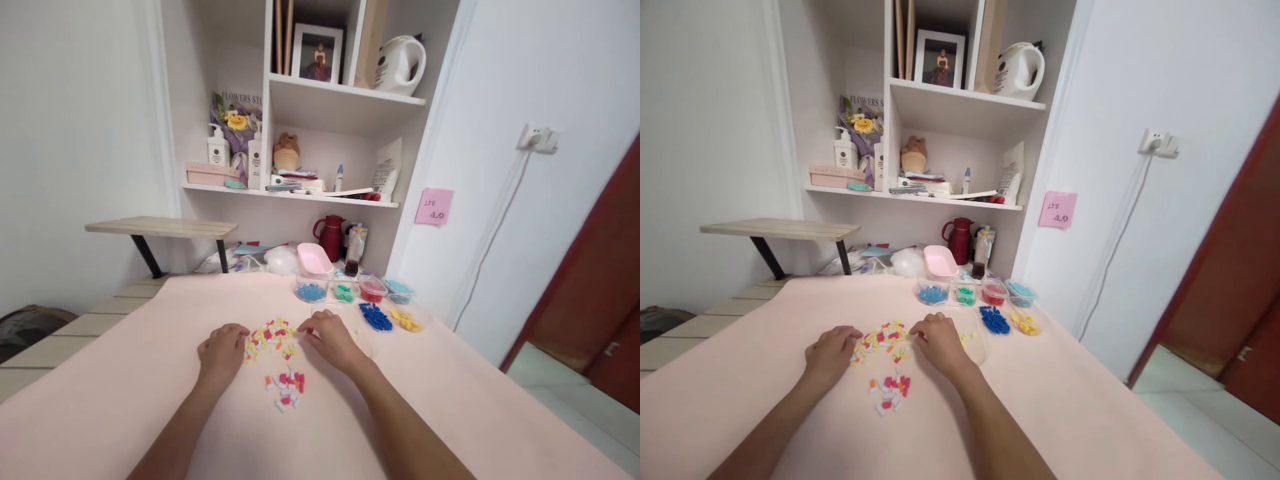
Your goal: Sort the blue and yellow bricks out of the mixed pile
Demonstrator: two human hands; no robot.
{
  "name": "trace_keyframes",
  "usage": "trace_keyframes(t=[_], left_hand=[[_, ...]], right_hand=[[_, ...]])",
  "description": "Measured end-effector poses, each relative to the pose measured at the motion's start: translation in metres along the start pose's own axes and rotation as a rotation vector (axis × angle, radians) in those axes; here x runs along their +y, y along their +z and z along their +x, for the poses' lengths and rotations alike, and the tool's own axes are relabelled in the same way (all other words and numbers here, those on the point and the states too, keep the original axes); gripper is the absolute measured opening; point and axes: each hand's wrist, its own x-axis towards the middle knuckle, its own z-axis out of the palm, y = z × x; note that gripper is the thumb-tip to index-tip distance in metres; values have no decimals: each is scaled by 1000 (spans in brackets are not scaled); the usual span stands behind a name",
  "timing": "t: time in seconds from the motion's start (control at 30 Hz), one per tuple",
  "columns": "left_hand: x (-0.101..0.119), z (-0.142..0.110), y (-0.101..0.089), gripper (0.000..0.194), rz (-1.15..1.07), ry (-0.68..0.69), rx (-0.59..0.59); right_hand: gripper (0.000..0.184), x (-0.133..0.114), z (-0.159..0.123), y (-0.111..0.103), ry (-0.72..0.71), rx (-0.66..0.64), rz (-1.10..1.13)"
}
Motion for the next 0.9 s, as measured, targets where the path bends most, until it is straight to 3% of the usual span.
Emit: trace_keyframes(t=[0.1,0.27,0.5,0.73,0.9], left_hand=[[0,0,0,35,-2,-4,-9],[-1,1,2,35,-8,5,-5],[-3,1,4,34,-6,10,-1],[-1,0,2,34,-10,5,0],[-2,1,2,33,-6,8,-2]], right_hand=[[21,0,-1,1,-32,-35,28],[35,-7,-1,13,-97,-53,28],[34,-21,0,20,-144,-120,-50],[24,-21,1,9,-114,-5,81],[19,6,1,-15,-39,86,73]])
